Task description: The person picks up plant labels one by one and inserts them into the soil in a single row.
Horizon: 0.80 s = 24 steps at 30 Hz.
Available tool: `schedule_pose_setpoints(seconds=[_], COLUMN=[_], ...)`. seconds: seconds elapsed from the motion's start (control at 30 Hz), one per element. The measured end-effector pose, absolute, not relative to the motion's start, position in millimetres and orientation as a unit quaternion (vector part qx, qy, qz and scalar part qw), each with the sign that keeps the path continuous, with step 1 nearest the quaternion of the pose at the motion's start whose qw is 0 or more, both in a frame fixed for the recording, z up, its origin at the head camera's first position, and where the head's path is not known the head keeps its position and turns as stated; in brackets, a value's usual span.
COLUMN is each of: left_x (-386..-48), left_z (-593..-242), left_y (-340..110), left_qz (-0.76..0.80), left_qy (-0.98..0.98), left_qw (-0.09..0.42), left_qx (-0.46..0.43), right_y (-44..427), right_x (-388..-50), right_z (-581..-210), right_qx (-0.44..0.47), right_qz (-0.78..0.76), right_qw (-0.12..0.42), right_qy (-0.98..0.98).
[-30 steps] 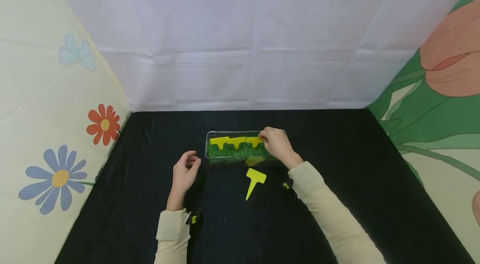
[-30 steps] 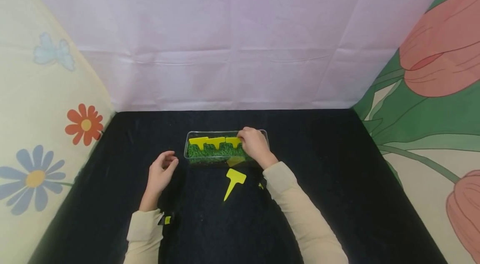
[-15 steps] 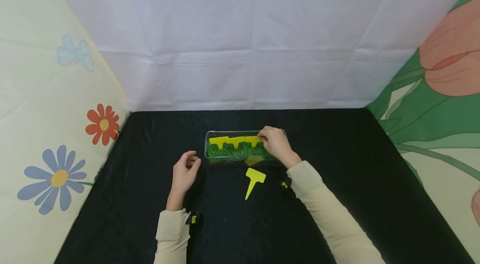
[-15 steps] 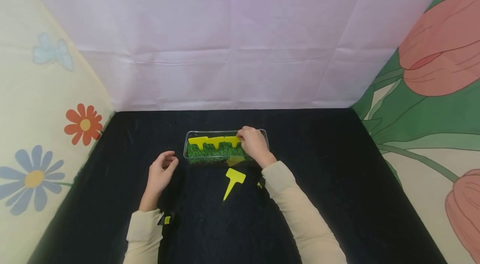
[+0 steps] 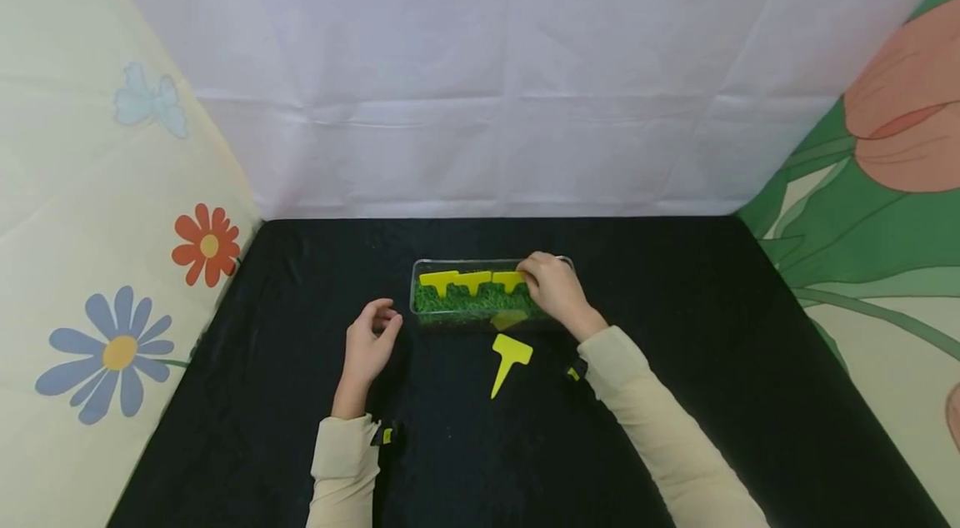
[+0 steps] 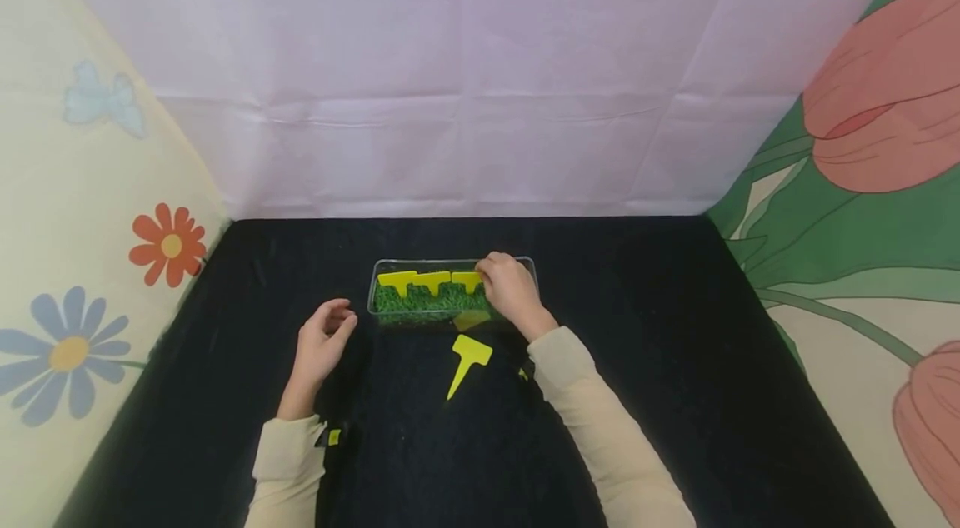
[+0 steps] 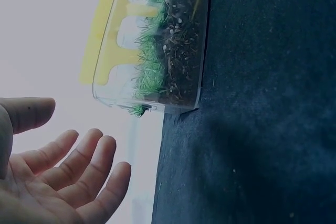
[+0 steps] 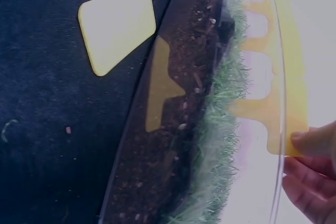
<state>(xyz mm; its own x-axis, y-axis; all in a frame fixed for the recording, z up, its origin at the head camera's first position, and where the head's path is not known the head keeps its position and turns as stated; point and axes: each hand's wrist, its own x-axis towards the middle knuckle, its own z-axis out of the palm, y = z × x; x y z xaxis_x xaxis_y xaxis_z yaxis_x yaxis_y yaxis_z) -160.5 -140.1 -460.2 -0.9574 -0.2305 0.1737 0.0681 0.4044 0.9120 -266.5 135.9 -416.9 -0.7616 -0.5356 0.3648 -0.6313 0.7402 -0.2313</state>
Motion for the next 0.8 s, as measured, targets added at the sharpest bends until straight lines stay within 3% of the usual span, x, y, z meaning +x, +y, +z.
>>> schedule_pose_setpoints(seconds=[0.8], left_x=[-159], left_z=[-457], left_y=[-139], left_qz=[-0.546], left_qy=[-0.827], left_qw=[0.129], left_qx=[0.034], right_y=[146], right_x=[-248], right_z=[-410], right_qx=[0.31], right_qz=[0.219], right_qw=[0.212], right_qy=[-0.9])
